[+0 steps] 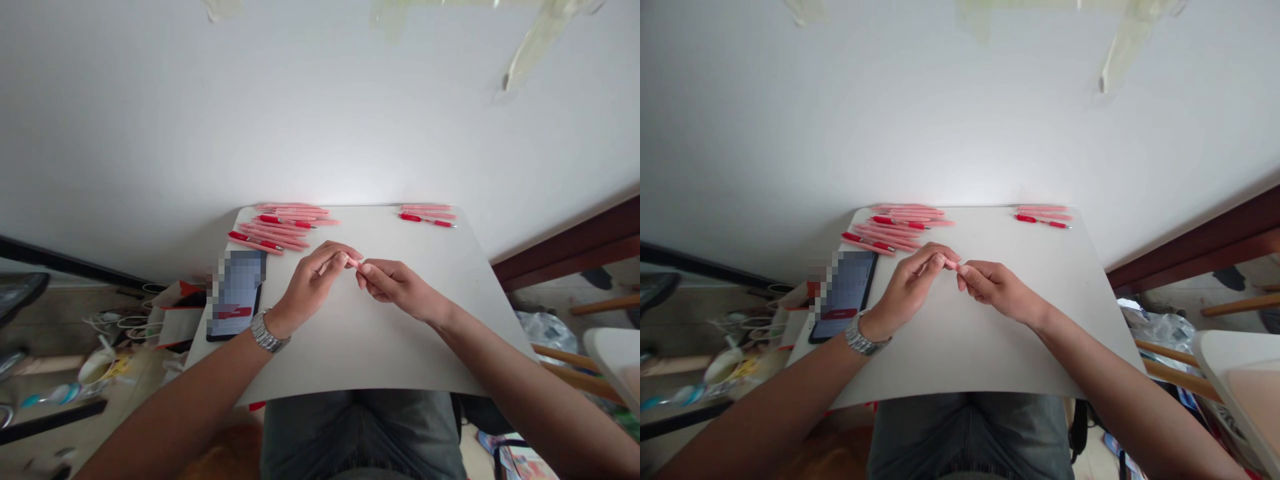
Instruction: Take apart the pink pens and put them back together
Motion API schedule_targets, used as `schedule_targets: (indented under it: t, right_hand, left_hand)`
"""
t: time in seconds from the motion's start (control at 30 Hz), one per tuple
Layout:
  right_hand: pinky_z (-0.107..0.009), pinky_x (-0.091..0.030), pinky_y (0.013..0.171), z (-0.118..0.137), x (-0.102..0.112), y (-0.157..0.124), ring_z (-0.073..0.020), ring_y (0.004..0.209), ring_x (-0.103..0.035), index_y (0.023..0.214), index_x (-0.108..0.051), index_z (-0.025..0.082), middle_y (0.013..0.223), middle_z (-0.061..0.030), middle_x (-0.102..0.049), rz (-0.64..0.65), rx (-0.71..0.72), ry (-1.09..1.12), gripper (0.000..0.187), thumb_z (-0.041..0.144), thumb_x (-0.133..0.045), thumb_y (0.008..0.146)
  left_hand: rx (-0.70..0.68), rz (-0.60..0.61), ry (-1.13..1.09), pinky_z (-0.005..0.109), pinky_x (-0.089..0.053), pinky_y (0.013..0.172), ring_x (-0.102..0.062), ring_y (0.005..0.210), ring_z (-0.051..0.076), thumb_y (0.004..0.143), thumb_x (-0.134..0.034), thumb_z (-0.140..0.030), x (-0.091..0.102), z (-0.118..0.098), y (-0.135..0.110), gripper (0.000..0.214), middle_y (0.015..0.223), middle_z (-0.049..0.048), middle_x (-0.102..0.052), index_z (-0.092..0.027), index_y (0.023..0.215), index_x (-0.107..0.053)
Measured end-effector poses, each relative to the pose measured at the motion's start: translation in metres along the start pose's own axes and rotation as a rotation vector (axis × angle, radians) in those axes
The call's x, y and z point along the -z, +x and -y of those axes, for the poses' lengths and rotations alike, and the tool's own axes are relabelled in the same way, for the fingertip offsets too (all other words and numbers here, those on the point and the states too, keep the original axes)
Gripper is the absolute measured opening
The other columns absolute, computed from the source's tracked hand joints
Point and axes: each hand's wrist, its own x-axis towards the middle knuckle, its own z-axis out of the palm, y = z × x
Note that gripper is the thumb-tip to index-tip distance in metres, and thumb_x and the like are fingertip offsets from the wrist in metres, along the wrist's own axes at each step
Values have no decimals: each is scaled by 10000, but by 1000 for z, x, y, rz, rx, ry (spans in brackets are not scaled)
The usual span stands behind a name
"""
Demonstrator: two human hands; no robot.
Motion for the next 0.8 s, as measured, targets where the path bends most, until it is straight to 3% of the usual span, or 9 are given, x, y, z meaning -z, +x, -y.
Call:
schedule_targets:
  t: [0.07,0.2,0.37,0.67,0.8]
  right_hand:
    - [-246,-258,534,0,3,0,-85,574,-289,892,-620,175,671,62,-349,22,-30,33,482,618,-523,1055]
    - [-230,-184,495,2,17,-2,-77,538,-155,831,-568,183,599,109,-195,247,-224,256,473,594,-528,1062]
    - [-215,-152,474,3,28,-5,-68,521,-163,851,-576,177,590,109,-239,345,-339,315,447,574,-553,1055]
    - [-243,-288,537,6,20,-11,-88,579,-326,853,-587,180,654,57,-401,139,-137,-96,502,617,-477,1073]
    - [-259,-357,609,9,14,-11,-107,634,-432,874,-603,187,702,31,-492,35,-15,-351,468,560,-436,1103]
  left_hand:
    - [-9,5,58,323,-518,933,-670,1046,192,1118,-491,-318,0,0,0,266,1100,77,-707,-189,1030,-706]
    - [-108,67,269,326,-474,873,-608,939,183,1121,-459,-270,2,-3,-1,201,1000,59,-644,-188,1059,-631]
    - [-177,236,412,327,-387,763,-468,791,170,1121,-425,-261,8,-5,0,257,848,15,-495,-199,879,-485]
    - [139,298,247,293,-336,664,-373,649,129,1147,-363,-394,8,-7,0,348,725,-41,-373,-202,877,-473]
    - [209,290,214,294,-313,645,-344,639,126,1146,-352,-445,9,-6,0,383,714,-47,-339,-203,874,-471]
